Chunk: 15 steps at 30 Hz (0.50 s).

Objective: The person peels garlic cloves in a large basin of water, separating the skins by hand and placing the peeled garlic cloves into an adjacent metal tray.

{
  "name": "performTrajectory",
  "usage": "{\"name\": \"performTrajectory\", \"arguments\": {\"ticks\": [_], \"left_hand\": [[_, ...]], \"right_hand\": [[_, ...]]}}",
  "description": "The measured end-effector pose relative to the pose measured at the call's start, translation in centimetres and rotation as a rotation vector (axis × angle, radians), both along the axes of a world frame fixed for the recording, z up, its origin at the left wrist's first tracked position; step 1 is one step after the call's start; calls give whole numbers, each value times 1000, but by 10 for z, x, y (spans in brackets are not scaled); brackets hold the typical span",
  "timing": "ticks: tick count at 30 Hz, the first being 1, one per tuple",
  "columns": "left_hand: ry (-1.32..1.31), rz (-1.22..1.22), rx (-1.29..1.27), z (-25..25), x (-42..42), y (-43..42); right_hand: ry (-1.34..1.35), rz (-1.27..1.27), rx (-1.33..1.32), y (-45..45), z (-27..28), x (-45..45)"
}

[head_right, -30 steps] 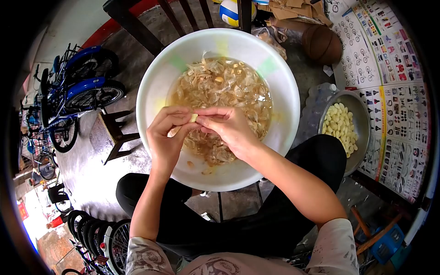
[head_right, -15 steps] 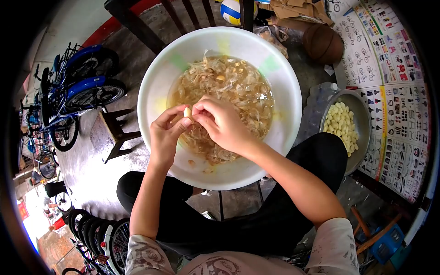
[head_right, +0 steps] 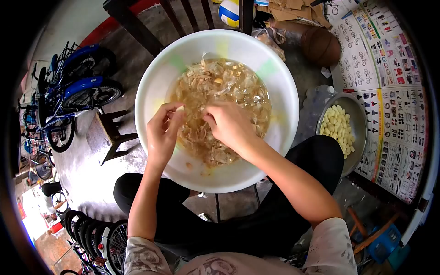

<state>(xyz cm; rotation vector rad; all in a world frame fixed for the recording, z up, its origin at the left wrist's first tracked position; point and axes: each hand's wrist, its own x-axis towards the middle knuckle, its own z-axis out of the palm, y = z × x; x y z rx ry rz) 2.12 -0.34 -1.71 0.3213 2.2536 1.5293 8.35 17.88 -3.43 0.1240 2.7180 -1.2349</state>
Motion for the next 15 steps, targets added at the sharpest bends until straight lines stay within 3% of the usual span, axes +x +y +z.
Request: {"name": "performTrajectory", "arguments": {"ticks": [1,2,3,4,6,9,11,15], "left_hand": [[147,-45,-40,1,3,1],[331,-75,-33,-3,3,2],[329,-73,-28,-4,4,2],[480,-99,-67,-5,4,1],[631,-123,-103,-6,3,1],[819,-222,-159,-1,5,4],[537,-193,-56,10,11,12],[417,-7,155,10,8,18]], "right_hand": [[-1,-4,2,-2,-4,1],[14,-94,-378,-6,-10,3],[31,-182,-757,-9,-11,3],[32,-180,-750,-8,-8,3],[-411,-254,-1293,-6,2,3],[-340,-254,-1252,-7,-3,7],[-332,-302,-1227,-3,-2,7],[-306,-344,-1306,21,5,8]]}}
